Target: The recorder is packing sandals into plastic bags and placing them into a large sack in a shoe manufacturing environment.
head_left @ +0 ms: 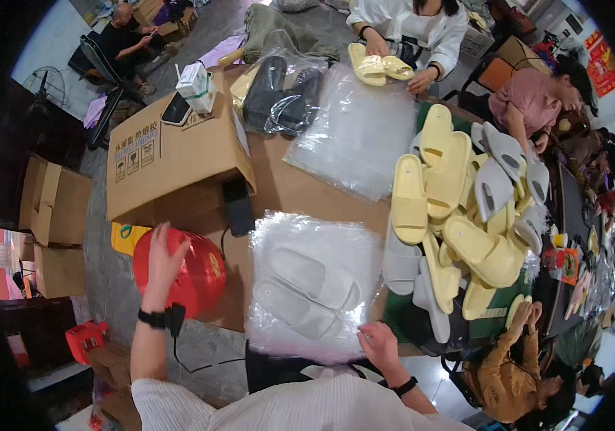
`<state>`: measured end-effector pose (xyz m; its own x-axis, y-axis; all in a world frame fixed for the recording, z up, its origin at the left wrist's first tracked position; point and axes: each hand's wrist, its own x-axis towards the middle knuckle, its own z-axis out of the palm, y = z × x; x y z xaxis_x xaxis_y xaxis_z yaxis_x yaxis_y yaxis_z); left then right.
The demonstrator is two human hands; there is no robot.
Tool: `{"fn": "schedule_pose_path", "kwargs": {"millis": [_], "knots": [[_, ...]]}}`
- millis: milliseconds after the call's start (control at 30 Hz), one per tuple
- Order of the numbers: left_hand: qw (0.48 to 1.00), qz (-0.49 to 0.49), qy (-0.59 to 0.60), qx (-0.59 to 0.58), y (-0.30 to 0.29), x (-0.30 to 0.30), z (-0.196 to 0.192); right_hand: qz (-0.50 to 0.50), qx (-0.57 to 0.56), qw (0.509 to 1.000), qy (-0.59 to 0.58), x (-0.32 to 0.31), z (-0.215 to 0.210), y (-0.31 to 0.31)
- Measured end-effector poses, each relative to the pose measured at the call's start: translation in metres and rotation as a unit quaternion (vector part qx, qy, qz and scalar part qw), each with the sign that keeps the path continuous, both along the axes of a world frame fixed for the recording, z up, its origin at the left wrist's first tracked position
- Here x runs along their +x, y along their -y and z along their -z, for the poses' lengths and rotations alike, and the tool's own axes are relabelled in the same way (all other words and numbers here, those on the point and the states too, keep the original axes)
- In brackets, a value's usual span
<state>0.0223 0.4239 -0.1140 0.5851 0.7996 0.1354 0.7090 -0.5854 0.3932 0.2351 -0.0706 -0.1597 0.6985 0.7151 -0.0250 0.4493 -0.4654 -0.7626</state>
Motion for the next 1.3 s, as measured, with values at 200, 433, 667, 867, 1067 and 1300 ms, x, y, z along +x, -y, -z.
{"fn": "schedule_pose_path", "kwargs": {"millis": [200,433,667,867,1067,1300], "knots": [[0.967,0.19,-0.108,-0.133,0.219,-0.02,-0.006,-0.115,-0.064,0.99,-0.042,0.012,-0.008,0.052],[0.991,0.073,-0.084,-0.08,0.269,-0.002,0.053,-0.159,-0.043,0.98,-0.109,0.005,-0.004,0.049],[0.938,0.308,-0.154,0.037,0.252,0.069,0.055,-0.188,-0.105,0.974,-0.074,-0.007,0.015,0.034],[0.898,0.428,-0.065,-0.078,0.239,0.091,0.086,-0.256,-0.177,0.947,-0.073,-0.027,0.057,0.046],[0.904,0.422,-0.043,-0.057,0.24,0.102,0.064,-0.213,-0.171,0.959,-0.069,-0.037,0.066,0.059],[0.983,0.123,0.06,-0.121,0.262,0.106,0.018,-0.001,-0.039,0.994,-0.101,-0.016,0.055,0.065]]}}
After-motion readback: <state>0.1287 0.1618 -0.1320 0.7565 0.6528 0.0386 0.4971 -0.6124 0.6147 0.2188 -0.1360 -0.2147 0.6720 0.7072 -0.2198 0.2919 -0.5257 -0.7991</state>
